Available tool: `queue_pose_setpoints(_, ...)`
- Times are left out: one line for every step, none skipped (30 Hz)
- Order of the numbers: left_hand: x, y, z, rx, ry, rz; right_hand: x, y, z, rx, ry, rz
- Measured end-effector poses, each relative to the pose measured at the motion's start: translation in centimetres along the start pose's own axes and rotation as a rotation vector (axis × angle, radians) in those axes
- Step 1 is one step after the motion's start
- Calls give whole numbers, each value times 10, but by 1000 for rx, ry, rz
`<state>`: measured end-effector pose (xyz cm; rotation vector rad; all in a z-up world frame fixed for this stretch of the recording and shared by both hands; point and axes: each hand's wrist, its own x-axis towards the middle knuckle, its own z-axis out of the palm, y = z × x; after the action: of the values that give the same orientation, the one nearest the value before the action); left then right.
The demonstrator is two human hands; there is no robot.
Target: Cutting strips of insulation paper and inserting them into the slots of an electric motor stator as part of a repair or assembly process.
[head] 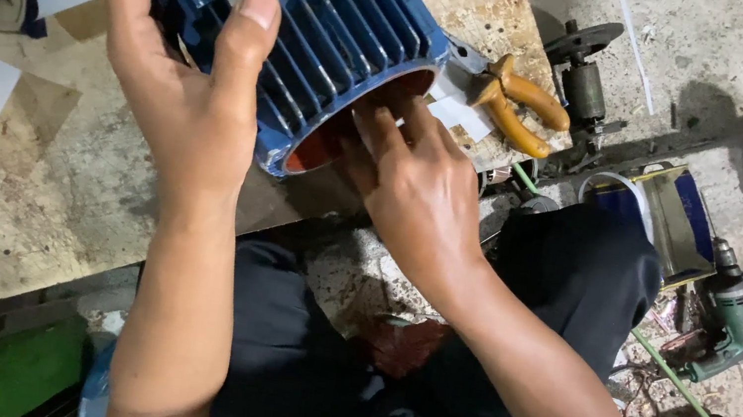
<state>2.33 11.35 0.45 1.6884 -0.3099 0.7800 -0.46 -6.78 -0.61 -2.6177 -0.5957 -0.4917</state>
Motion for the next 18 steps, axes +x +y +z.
queue_pose_setpoints(0, 0, -1, 2, 3, -2, -3, 4, 4, 2, -3, -3)
queue_pose_setpoints(-1, 0, -2, 4, 6, -20, -5, 9, 7, -4, 18, -21)
queue_pose_setpoints(-1, 0, -2, 3, 6, -38, -8, 14, 11, -10, 40, -35)
queue_pose_setpoints(-1, 1, -2, 4, 6, -40, -7, 13, 9, -10, 39, -35)
queue_pose_setpoints(-1, 1, -2, 4, 8, -40, -6, 12, 7, 81, 90, -57)
queue_pose_setpoints(-1, 1, -1, 4, 10, -40, -4, 12, 6, 172, 142, -78)
queue_pose_setpoints(0, 1, -1, 5, 10, -39, -3, 11, 8, 172, 142, -79)
queue_pose_setpoints(0, 2, -1, 5, 6, -33, -1, 10, 10, 179, 167, -82)
queue_pose_setpoints(1, 2, -1, 6, 2, -25, 0, 10, 12, 185, 192, -86)
queue_pose_setpoints(1, 3, -1, 6, 2, -24, 1, 10, 15, 186, 193, -86)
queue_pose_setpoints(1, 4, 1, -5, 1, -14, 2, 11, 18, 154, 189, -111)
queue_pose_setpoints(2, 5, 2, -15, -1, -4, 3, 12, 22, 121, 185, -136)
queue_pose_setpoints(4, 6, 4, -17, -6, -2, 3, 12, 24, 121, 188, -131)
queue_pose_setpoints(5, 7, 5, -9, 5, 14, 3, 11, 27, 93, 179, -111)
queue_pose_setpoints(7, 9, 7, -1, 16, 30, 3, 11, 30, 66, 170, -90)
queue_pose_setpoints(6, 8, 7, -3, 11, 31, 3, 10, 22, 65, 172, -85)
queue_pose_setpoints(5, 7, 6, 19, 5, 15, 4, 8, 15, 57, 157, -87)
queue_pose_setpoints(5, 6, 4, 41, 0, -1, 5, 6, 9, 50, 142, -89)
